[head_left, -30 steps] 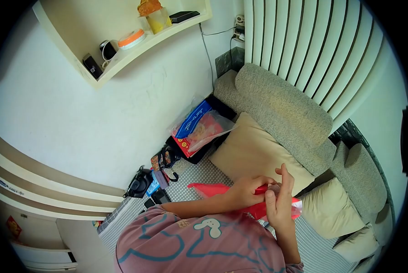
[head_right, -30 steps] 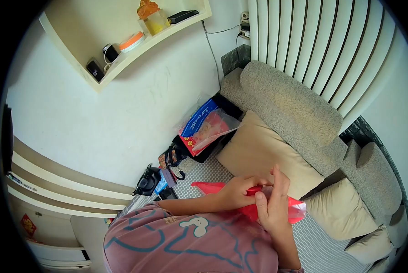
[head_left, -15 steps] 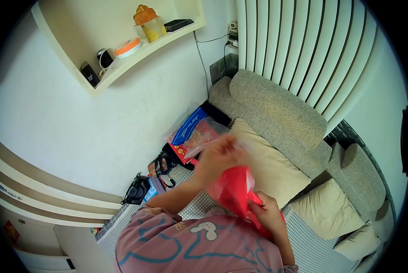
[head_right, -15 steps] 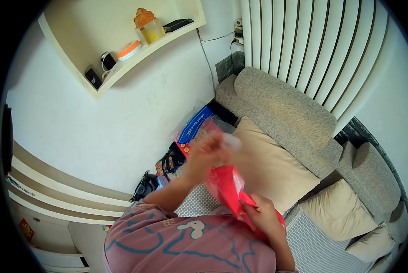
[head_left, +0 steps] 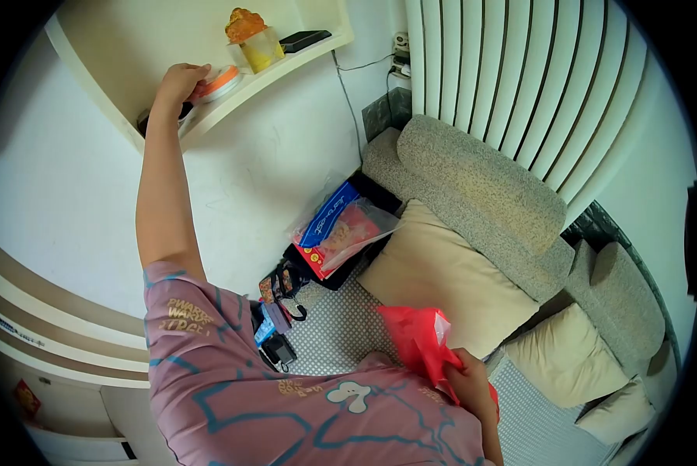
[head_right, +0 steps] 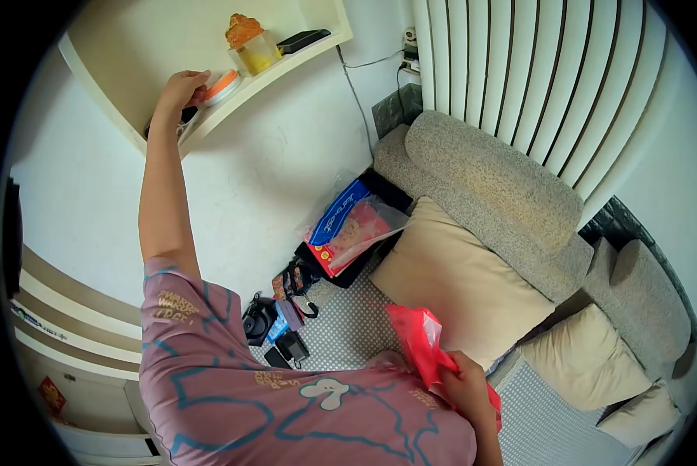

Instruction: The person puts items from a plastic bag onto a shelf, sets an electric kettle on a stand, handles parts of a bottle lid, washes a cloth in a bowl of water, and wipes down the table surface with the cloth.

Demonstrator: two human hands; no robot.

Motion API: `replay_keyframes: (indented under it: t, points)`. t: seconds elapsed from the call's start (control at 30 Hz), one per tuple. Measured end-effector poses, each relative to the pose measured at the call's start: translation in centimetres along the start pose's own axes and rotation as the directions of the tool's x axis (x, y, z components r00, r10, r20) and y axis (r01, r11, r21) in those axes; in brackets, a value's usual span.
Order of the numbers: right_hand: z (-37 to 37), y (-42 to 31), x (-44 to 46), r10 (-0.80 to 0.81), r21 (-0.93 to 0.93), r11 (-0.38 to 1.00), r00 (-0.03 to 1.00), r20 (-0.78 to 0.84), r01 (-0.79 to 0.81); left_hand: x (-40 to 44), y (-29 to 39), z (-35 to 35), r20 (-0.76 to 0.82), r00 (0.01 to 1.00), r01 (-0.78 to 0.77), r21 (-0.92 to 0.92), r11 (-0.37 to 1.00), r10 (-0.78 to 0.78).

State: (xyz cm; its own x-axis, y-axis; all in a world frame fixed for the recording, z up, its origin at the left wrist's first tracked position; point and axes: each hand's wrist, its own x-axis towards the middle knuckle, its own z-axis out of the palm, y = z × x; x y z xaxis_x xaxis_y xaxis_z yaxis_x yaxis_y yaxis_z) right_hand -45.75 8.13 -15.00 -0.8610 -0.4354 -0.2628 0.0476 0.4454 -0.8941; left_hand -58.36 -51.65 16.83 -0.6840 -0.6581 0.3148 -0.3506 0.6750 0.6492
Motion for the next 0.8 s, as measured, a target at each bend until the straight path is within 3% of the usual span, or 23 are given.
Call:
replay_keyframes:
  t: [0.03,0.1,0.13,0.17,0.2,0.23,0.3,0.33,0.4,0.43,0.5,0.6,0.8]
  points:
    - [0.1,0.0,0.0,-0.015,0.037,0.999,1.000,-0.009,0.015,0.8,-0.1,-0.2,0.005,1.000,-0.004,-0.001,1.000,0.004]
    - [0.1,-0.7,-0.2,-0.007,0.029,1.000,1.000,-0.028,0.008,1.9,0.3,-0.4,0.069,0.991,0.088,0.315,0.945,-0.115]
    - [0.1,-1.0,-0.2,-0.002,0.019,1.000,0.999,-0.040,0.003,2.0,0.5,0.1,0.074,0.991,0.081,0.313,0.946,-0.110]
    - [0.1,-0.8,-0.3,-0.001,0.021,1.000,0.999,-0.046,0.002,2.1,0.6,0.7,-0.111,0.992,-0.013,0.343,0.939,0.055]
    - [0.2,-0.4,-0.3,0.033,0.047,0.998,0.997,-0.074,-0.030,1.9,1.0,1.4,-0.284,0.933,-0.100,0.389,0.916,0.222]
    - [0.3,0.0,-0.3,0.068,0.075,0.995,0.992,-0.102,-0.060,1.3,2.3,2.0,-0.281,0.932,-0.108,0.387,0.916,0.229]
    - [0.3,0.3,-0.1,0.050,0.086,0.996,0.991,-0.128,-0.039,0.8,4.9,3.2,-0.159,0.928,-0.321,0.116,0.940,0.336]
    - [0.4,0.5,0.0,0.030,0.091,0.996,0.989,-0.143,-0.017,1.9,5.0,3.6,-0.153,0.927,-0.329,0.111,0.938,0.343]
    - [0.7,0.9,0.2,0.056,0.139,0.990,0.986,-0.158,-0.033,4.6,4.8,4.5,0.058,0.972,-0.235,0.116,0.965,0.229]
    - [0.9,1.1,0.3,0.074,0.184,0.982,0.984,-0.164,-0.043,5.3,4.4,4.8,0.061,0.971,-0.239,0.116,0.964,0.233]
    - [1.1,1.3,0.5,0.086,0.195,0.980,0.981,-0.176,-0.051,6.2,3.9,5.5,0.072,0.963,-0.251,-0.115,0.961,0.260]
    - [0.8,0.8,0.6,0.112,0.220,0.973,0.974,-0.199,-0.067,2.8,5.6,5.6,0.086,0.965,-0.217,-0.281,0.935,0.249]
    - [0.3,1.9,1.1,0.102,0.189,0.980,0.966,-0.237,-0.057,1.9,7.0,5.7,-0.003,0.985,-0.166,-0.226,0.960,0.170]
